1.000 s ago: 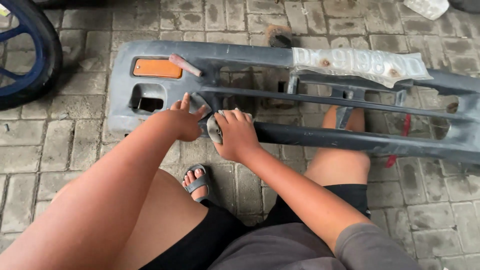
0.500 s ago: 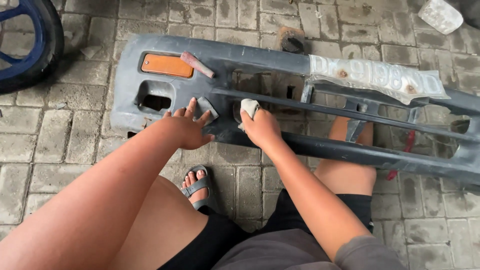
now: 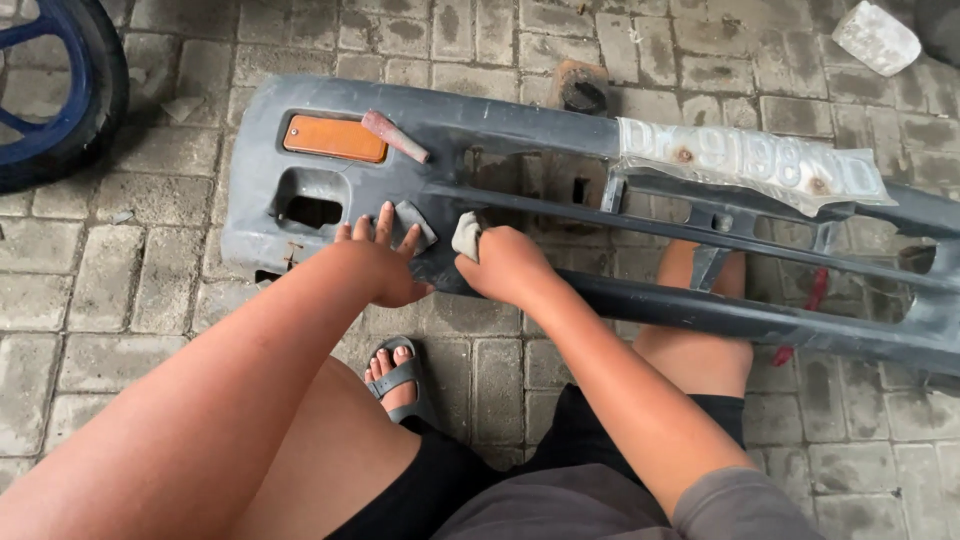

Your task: The person sits on the ground and scrubs a gray car bumper with a cloth. They wipe the surface and crevices of the bumper, which has an orange reflector and a plastic-wrapped section. A smartphone is placed on the bumper during the cleaning process.

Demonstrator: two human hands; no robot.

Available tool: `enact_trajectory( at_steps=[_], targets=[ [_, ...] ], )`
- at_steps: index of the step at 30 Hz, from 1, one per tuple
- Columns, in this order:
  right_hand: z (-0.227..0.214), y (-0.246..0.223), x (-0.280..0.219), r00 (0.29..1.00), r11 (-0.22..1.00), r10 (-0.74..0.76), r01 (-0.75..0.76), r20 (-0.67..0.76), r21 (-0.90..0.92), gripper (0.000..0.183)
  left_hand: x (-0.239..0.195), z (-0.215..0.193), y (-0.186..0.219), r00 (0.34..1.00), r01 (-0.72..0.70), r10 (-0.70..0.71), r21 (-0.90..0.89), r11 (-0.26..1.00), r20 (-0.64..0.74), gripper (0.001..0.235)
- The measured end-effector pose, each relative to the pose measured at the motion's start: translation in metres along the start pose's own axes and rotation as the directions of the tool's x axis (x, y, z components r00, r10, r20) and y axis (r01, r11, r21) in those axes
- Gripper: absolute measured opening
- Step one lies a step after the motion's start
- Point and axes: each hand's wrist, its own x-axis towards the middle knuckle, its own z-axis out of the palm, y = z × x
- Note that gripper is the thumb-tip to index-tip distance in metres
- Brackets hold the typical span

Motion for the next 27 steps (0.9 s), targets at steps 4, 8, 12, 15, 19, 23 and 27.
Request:
enact_trajectory(
  at_steps=[4, 8, 12, 15, 19, 23, 27],
  targets=[
    [0.005, 0.038, 0.009, 0.999, 0.998, 0.042, -0.043, 0.016, 0.038, 0.047, 0.003, 0.003, 0.008, 0.998, 0.007, -0.012, -0.075, 0.997, -0.067, 0.104],
    [0.043, 0.063, 0.018, 0.794, 0.884, 0.098, 0.208, -0.600, 0.419, 0.045, 0.021, 0.011, 0.005, 0.933, -0.002, 0.025, 0.065, 0.998, -0.359, 0.109],
    [0.035, 0.015, 0.000, 0.688, 0.897, -0.270, 0.433, -0.673, 0.083, 0.074, 0.038, 0.033, -0.006, 0.824, 0.012, 0.042, 0.091, 0.996, -0.565, 0.100],
    [0.062, 0.024, 0.024, 0.806, 0.902, -0.431, 0.384, -0.405, -0.197, 0.090, 0.045, 0.040, -0.011, 0.838, -0.036, 0.029, -0.003, 0.999, -0.545, 0.107],
    [0.057, 0.025, 0.015, 0.859, 0.916, -0.401, 0.387, -0.320, -0.107, 0.077, 0.050, 0.047, -0.020, 0.831, -0.062, -0.011, -0.112, 0.992, -0.556, 0.091],
    [0.050, 0.050, 0.010, 0.911, 0.936, -0.328, 0.349, -0.250, 0.047, 0.054, 0.042, 0.040, -0.032, 0.842, -0.132, -0.045, -0.287, 0.949, -0.538, 0.043],
    [0.036, 0.060, 0.006, 0.963, 0.977, -0.080, 0.127, -0.259, 0.170, 0.031, 0.027, 0.037, -0.044, 0.807, -0.221, 0.059, -0.208, 0.953, -0.587, 0.020]
  ],
)
